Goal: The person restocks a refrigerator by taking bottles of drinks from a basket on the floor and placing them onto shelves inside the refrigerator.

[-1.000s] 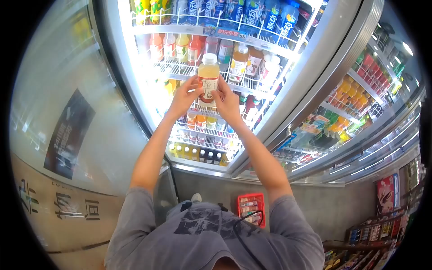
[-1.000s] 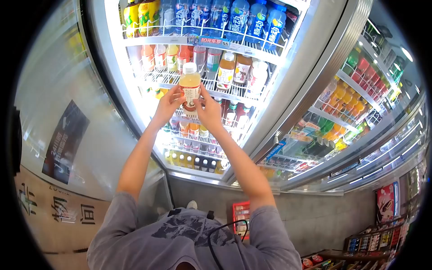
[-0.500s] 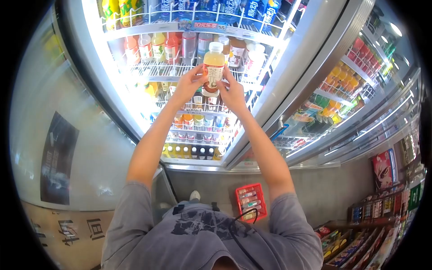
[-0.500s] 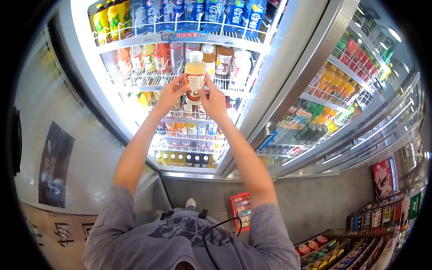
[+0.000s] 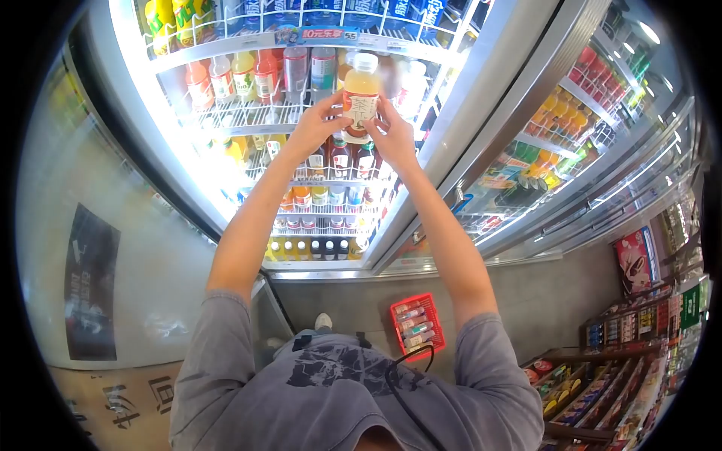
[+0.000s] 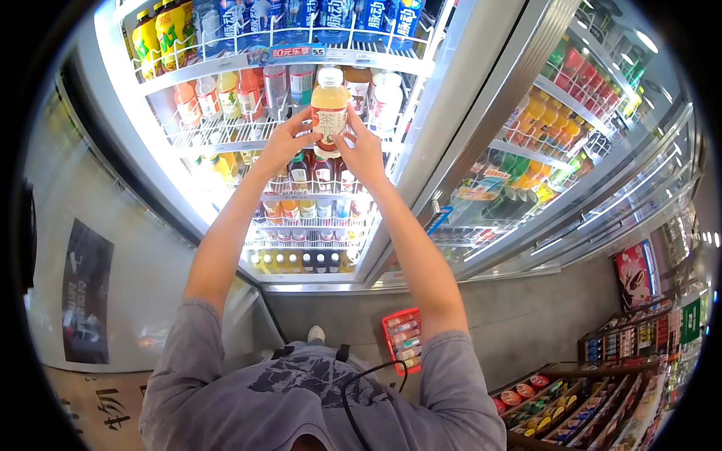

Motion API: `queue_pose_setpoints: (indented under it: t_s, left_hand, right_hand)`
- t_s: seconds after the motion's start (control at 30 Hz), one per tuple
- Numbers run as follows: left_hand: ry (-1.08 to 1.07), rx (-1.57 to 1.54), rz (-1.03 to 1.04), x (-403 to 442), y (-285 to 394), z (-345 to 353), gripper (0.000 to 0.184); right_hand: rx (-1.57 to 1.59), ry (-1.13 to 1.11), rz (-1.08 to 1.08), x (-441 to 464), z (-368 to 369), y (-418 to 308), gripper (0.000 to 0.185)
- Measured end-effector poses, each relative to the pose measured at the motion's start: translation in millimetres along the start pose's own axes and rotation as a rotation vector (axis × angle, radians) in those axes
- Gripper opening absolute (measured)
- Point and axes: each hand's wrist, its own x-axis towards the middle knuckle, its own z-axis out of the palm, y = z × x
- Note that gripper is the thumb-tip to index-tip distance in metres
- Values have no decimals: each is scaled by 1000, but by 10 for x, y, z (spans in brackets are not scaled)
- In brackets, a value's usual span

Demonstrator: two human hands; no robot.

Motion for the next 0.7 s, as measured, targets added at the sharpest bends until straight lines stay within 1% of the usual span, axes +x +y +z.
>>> queue_pose_setpoints:
  t_s: [0.07, 0.1, 0.17, 0.23, 0.3, 0.33, 0.37, 0.4, 0.43, 0.5, 0.53, 0.57, 0.63, 0.67, 0.7]
  left_hand:
    - [-27, -110, -27, 56, -33, 20, 74]
    - [-32, -110, -27, 77, -66, 29, 74]
    - [10, -160, -24, 111, -140, 46, 68]
    - [9, -149, -9, 146, -192, 52, 68]
    - [15, -28, 59, 187, -231, 63, 67]
    - [11, -27, 60, 228, -232, 62, 67]
    - [26, 46, 112, 267, -233, 60, 64]
    - [42, 118, 167, 298, -221, 61, 61]
    - [38, 120, 168, 329, -210, 73, 61]
    - [118, 136, 146, 361, -152, 111, 54]
    - [138, 142, 148, 371, -103, 135, 50]
    - [136, 143, 147, 399, -50, 163, 50]
    - [157, 172, 179, 451, 13, 207, 52]
    - [173, 196, 230, 515, -42, 217, 52]
    - [175, 195, 228, 545, -28, 236, 52]
  right_hand:
    - [-2, 24, 11, 21, -23, 8, 72]
    - [28, 47, 26, 22, -38, 19, 72]
    - [58, 73, 40, 40, -57, 47, 72]
    - [-10, 44, 37, 58, -51, 133, 71]
    - [-25, 44, 12, 81, -22, 213, 71]
    - [-44, 44, -19, 110, -16, 244, 71]
    - [-44, 49, -18, 129, -19, 277, 71]
    - [-115, 38, -25, 150, -23, 273, 72]
    - [-185, 27, -31, 173, -31, 272, 72]
    - [-219, 38, -53, 208, -45, 257, 70]
    - [-228, 67, -101, 225, -50, 238, 68]
    - [-237, 95, -148, 235, -50, 227, 65]
    - [-235, 133, -143, 277, -32, 291, 64]
    - [-234, 169, -139, 301, -32, 323, 62]
    - [-234, 167, -138, 307, -44, 322, 62]
